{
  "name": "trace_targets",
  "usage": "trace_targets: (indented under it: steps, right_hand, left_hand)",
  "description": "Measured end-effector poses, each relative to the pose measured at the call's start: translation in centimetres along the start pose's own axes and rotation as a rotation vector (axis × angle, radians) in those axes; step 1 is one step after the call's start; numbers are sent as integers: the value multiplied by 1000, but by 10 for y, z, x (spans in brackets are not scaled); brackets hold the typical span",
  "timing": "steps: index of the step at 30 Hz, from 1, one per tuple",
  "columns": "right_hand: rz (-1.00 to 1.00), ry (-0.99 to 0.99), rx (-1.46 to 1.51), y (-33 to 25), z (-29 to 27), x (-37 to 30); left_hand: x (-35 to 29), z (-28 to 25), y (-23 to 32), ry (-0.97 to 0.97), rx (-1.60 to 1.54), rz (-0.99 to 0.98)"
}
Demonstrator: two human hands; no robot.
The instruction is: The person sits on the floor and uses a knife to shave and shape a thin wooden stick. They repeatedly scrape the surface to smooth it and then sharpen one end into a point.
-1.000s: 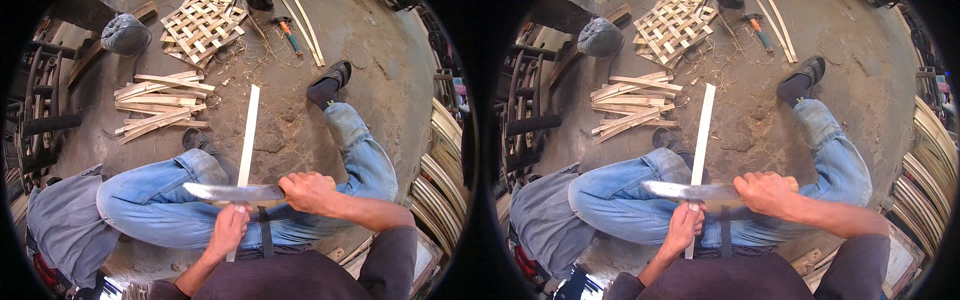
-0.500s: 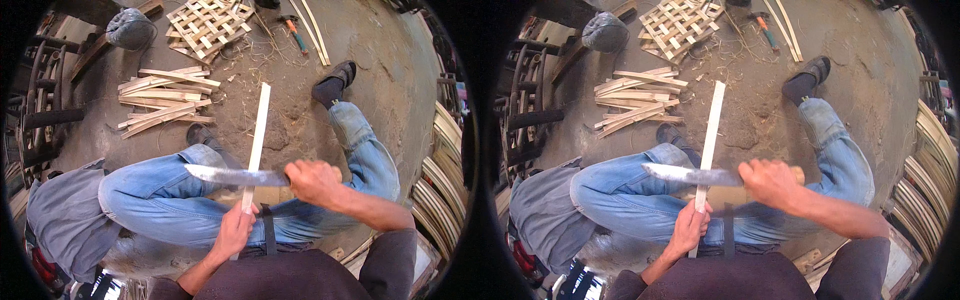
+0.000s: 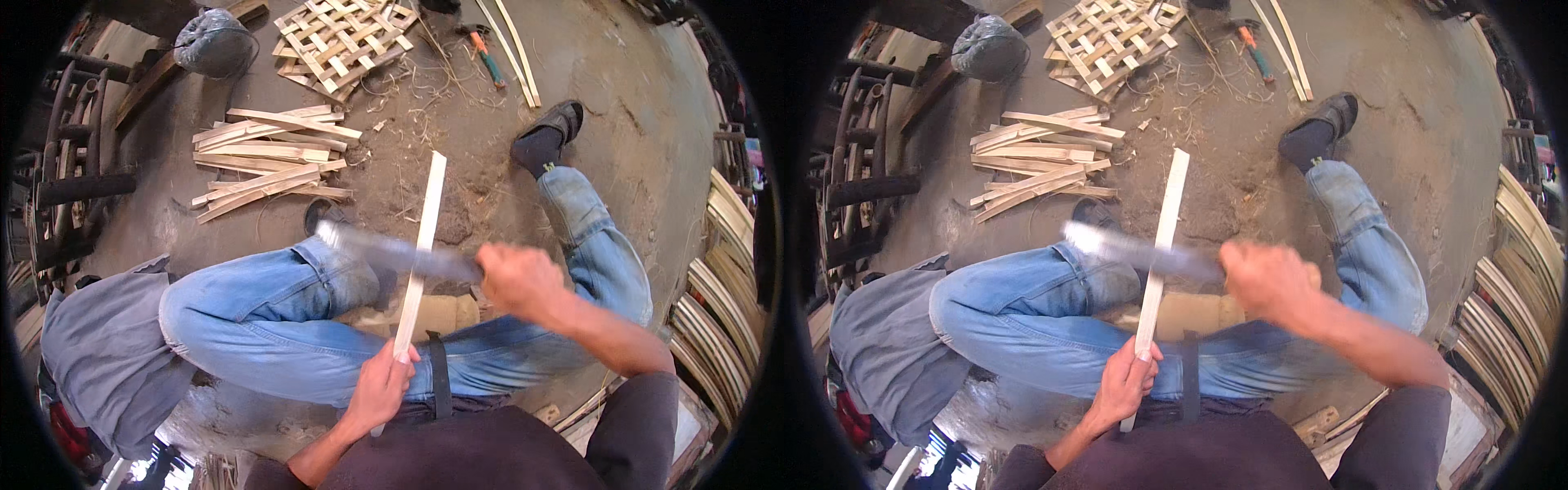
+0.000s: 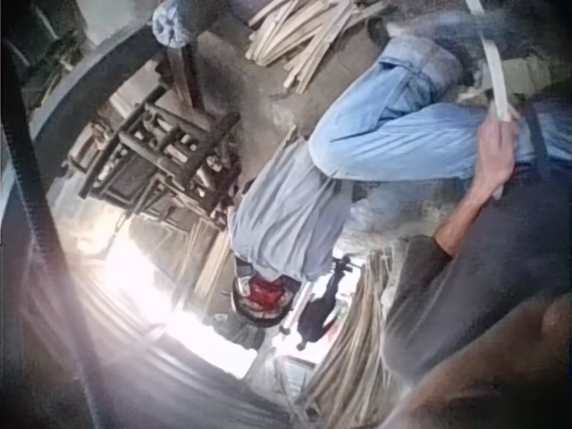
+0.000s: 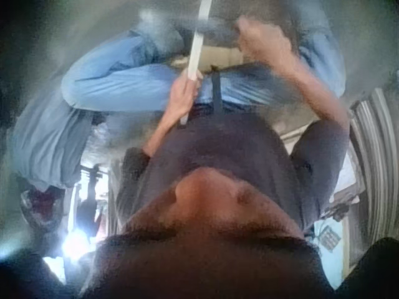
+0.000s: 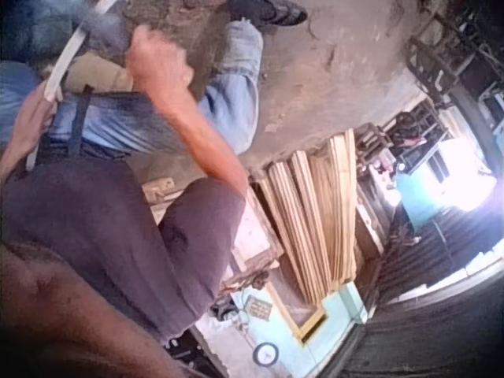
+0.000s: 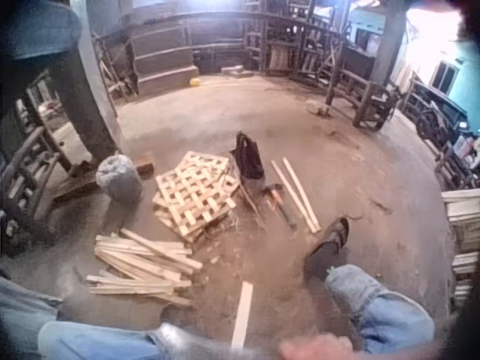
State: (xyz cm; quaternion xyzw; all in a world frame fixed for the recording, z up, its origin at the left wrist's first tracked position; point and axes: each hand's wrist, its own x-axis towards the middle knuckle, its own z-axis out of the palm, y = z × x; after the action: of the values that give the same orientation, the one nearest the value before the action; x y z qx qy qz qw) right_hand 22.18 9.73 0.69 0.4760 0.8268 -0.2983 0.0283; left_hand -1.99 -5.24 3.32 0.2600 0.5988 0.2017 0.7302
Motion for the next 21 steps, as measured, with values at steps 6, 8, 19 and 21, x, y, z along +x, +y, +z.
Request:
trace_targets:
  steps: [6,8,19,21]
  right_hand:
    - [15,-6,-101,16,-17,12]
    - [158,77,-36,36,-6,27]
    - [439,330,1207,-8,7,87]
    - [408,258,954,-10,12,86]
  left_hand:
    - [3,3,0,-23,-9,5]
    - [2,2,1,-68,-79,-18]
    - [34,-6,11,-299,-544,-98]
    - [36,-10,22,-278,-592,-94]
